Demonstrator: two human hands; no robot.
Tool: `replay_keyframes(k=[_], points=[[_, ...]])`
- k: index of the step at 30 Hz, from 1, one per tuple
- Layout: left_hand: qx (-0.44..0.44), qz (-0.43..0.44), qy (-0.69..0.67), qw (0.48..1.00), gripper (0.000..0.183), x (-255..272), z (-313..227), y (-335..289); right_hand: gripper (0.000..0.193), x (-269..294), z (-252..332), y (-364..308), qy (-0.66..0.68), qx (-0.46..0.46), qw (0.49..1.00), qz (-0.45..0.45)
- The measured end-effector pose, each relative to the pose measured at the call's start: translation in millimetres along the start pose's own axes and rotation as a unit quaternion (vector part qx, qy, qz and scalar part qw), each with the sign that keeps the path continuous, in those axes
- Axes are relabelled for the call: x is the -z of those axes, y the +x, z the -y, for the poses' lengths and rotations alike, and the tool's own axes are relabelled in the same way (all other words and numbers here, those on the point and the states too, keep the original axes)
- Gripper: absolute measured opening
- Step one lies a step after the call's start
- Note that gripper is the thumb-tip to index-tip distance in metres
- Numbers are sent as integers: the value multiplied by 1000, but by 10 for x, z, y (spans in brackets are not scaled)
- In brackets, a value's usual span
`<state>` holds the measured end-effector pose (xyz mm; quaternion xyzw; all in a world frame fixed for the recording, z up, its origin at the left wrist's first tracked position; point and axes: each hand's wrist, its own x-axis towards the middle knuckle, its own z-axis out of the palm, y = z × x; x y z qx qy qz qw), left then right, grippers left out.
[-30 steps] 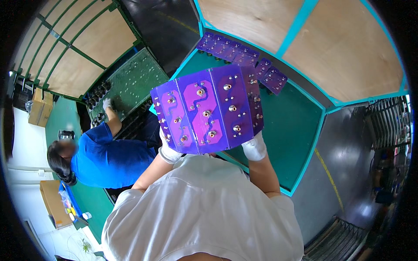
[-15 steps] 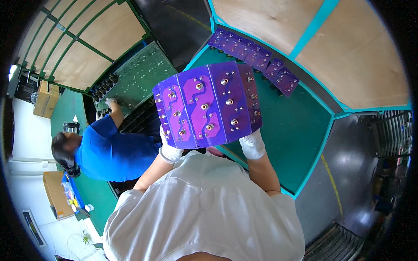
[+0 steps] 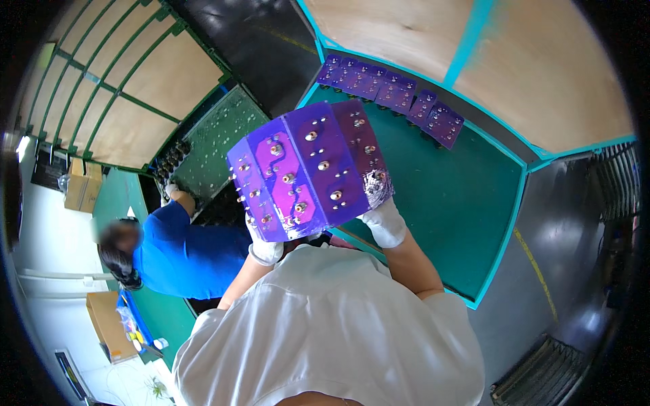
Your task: The person repeatedly picks up purple circuit boards from a green tray and stacks them in a neat pile. Another person in a blue shirt works nearby with small cylindrical components. The camera wearer continues stacking the boards throughout the clip.
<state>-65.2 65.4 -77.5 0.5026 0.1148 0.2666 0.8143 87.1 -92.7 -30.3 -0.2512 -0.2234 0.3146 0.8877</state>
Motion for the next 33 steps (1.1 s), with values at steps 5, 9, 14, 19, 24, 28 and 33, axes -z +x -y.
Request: replay_keyframes(k=[5, 9, 14, 19, 24, 28, 33], points=[[8, 115, -353, 928, 46, 71, 26, 36, 42, -89, 0, 52, 3, -8, 1000, 16], [27, 74, -352, 933, 47, 192, 81, 7, 43, -138, 18, 80, -4, -17, 999, 30], [55, 65, -382, 920, 47, 165, 57, 29, 43, -182, 60, 76, -19, -32, 998, 47], [60, 66, -370, 925, 46, 171, 134, 40, 44, -234, 142, 66, -39, -42, 996, 63], [74, 78, -371, 922, 48, -49, 52, 35, 45, -233, 220, 29, -127, -26, 990, 64], [45, 147, -346, 925, 49, -165, 61, 91, 45, -127, 240, 5, -389, 123, 909, 90], [6, 214, -306, 928, 50, -253, 95, 124, 42, -99, 363, 7, -311, 43, 947, 61]])
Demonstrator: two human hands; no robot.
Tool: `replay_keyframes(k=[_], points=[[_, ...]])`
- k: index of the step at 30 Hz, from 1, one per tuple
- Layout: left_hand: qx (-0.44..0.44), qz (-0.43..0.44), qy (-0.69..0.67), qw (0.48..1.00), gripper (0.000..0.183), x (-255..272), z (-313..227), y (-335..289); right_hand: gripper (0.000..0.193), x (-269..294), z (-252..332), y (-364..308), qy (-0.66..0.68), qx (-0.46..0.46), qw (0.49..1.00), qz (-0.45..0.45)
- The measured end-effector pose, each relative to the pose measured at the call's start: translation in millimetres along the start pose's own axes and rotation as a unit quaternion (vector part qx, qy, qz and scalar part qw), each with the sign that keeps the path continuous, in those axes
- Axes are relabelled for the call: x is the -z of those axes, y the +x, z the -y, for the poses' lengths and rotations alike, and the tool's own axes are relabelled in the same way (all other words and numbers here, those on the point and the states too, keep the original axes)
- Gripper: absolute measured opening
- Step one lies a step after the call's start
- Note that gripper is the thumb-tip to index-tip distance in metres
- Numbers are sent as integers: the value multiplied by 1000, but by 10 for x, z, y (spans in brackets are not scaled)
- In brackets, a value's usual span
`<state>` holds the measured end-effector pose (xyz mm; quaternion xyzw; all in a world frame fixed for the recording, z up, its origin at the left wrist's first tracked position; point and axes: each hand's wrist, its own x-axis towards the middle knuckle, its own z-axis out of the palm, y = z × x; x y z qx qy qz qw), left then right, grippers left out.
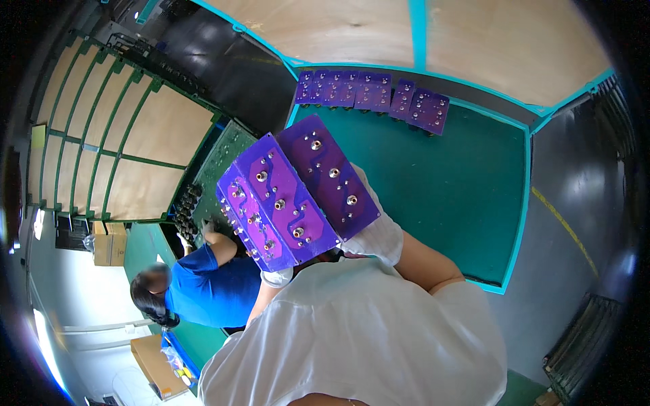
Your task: The person repeatedly picks up purple circuit boards from a green tray and stacks them in a neat pile. Another person in a blue shirt works nearby with small cylindrical components. The camera wearer continues stacking the boards throughout the clip.
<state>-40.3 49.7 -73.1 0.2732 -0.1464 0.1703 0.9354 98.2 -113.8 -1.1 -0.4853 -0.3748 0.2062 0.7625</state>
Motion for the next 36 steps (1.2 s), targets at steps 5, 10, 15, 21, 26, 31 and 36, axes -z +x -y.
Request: replay_keyframes(k=[5, 10, 15, 21, 26, 31, 36], points=[[9, -33, 8, 999, 51, 92, 56, -11, 43, 110, -214, -130, -257, 65, 964, -13], [11, -46, 24, 999, 52, 171, 110, 21, 45, 120, -156, -112, 55, -22, 998, 0], [-2, -65, 52, 997, 53, 242, 84, -17, 45, 83, -125, -43, 390, -133, 911, -28], [-32, -103, 97, 989, 54, 406, -46, -57, 49, 6, -228, 106, 26, 7, 999, -21], [-58, -139, 164, 975, 55, 672, -201, -60, 53, -89, -417, 348, -84, -18, 996, 22], [-82, -186, 246, 948, 56, 1029, -501, 32, 50, -341, -639, 693, -95, -79, 992, 16], [-77, -223, 274, 932, 56, 1401, -951, 428, 45, -622, -1319, 1219, 332, -189, 923, -36]])
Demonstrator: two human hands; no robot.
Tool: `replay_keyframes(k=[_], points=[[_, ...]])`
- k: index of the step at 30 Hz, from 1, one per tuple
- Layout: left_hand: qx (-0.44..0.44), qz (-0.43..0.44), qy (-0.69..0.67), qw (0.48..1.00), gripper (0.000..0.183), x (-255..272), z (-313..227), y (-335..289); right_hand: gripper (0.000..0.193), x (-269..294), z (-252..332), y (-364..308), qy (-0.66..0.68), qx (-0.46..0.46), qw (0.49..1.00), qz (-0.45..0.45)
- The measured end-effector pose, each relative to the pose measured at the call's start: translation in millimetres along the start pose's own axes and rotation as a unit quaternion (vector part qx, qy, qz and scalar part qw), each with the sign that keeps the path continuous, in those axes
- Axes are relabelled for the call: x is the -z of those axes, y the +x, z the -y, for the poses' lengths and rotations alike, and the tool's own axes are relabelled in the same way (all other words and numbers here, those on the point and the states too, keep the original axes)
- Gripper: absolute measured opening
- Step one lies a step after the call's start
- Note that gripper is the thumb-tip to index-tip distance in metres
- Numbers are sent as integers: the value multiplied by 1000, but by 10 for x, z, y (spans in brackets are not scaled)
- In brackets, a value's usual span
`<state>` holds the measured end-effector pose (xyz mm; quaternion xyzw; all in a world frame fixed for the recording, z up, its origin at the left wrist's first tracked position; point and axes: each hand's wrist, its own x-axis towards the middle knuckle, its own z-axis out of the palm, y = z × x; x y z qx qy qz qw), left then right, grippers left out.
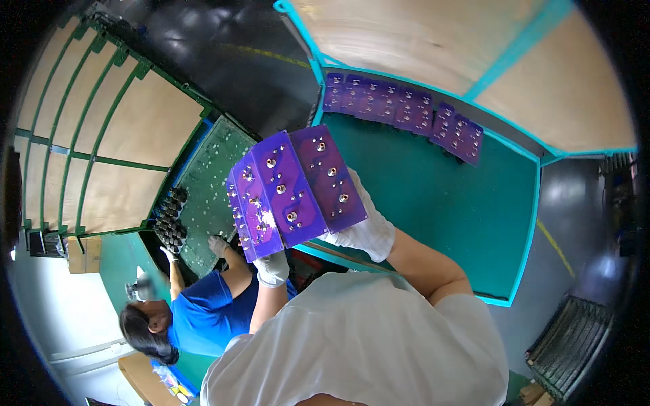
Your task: The person repeatedly picks up purple circuit boards from a green tray and stacks them in a neat pile. Another person in a blue shirt works nearby with small cylindrical components. The camera wearer continues stacking the boards throughout the clip.
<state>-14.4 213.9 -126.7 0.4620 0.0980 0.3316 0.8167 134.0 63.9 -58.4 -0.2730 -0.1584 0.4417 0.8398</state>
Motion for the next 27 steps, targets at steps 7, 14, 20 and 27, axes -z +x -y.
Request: replay_keyframes(k=[7, 14, 20, 27], points=[[-24, -113, -15, 993, 48, 866, -182, 732, 47, -304, -576, 1308, 362, -176, 915, 29], [-15, -48, -260, 964, 42, 1647, -524, 1011, 51, -220, -1225, 2085, 214, -250, 944, 9], [2, -55, -261, 964, 45, 2439, -431, 775, 53, -478, -1409, 2608, 306, -399, 860, 84], [-32, -70, -428, 900, 44, 2231, -773, 1024, 54, -521, -1853, 3006, 318, -442, 832, 103]])
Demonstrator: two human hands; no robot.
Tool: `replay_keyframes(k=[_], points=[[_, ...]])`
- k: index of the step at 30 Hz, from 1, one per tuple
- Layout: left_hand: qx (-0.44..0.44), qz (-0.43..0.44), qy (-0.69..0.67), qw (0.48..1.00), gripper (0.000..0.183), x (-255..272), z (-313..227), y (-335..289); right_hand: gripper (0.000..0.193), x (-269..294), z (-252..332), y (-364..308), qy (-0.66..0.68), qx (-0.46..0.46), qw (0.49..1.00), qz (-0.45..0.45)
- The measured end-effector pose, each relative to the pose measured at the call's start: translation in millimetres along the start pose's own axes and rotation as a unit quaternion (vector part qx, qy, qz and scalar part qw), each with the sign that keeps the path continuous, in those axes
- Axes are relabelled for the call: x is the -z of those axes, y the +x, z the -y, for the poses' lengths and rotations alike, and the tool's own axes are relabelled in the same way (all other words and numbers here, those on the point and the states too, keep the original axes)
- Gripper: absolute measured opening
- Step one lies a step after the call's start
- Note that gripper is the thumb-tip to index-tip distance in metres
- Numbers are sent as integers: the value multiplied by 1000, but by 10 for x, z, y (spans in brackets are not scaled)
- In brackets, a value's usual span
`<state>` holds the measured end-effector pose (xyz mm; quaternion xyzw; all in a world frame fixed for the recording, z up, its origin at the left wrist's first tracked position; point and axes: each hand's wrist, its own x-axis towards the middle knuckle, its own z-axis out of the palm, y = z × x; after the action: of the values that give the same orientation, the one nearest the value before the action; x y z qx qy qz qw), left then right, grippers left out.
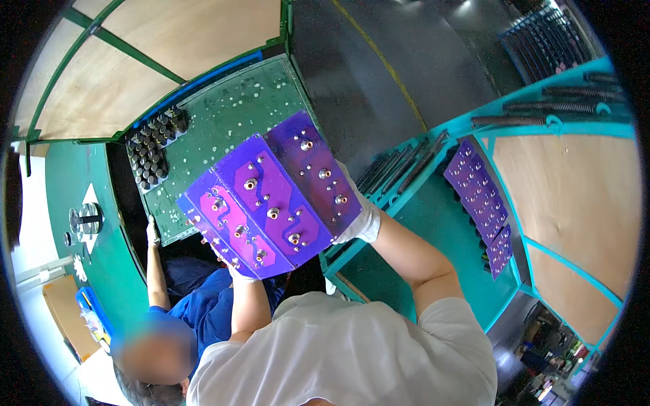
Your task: The person repeatedly picks up purple circuit boards from a green tray and stacks them in a neat pile. Another person in a blue shirt works nearby with small cylindrical components. The camera wearer continues stacking the boards throughout the clip.
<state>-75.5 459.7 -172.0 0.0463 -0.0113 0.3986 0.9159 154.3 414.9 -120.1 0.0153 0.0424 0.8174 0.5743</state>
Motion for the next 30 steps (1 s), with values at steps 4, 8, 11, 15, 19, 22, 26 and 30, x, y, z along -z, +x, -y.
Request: replay_keyframes(k=[4, 8, 11, 15, 19, 22, 26, 30], points=[[-46, 7, -71, 996, 48, 54, -73, 181, 53, 89, -27, 173, 22, 42, 998, -47], [-193, -228, 485, 822, 36, 611, -106, 239, 45, 707, 19, 306, -297, 197, 908, -219], [-119, -316, 487, 806, 52, 1125, -195, 169, 36, 1002, -109, 433, -530, 206, 758, -320], [-160, -290, 460, 824, 45, 1703, -201, 223, 29, 1754, 33, 584, -523, 128, 750, -385], [-105, -373, 533, 752, 30, 2234, -222, 147, 22, 2344, 95, 700, -463, 84, 766, -438], [-44, -468, 551, 690, 33, 2108, -240, 232, 21, 2555, 216, 804, -448, 9, 762, -467], [71, -510, 614, 599, 41, 2375, -435, 300, 29, 2546, 336, 1079, -490, -92, 695, -518], [133, -507, 651, 549, 57, 2351, -752, 540, 53, 2608, 489, 1332, -544, -162, 629, -532]])
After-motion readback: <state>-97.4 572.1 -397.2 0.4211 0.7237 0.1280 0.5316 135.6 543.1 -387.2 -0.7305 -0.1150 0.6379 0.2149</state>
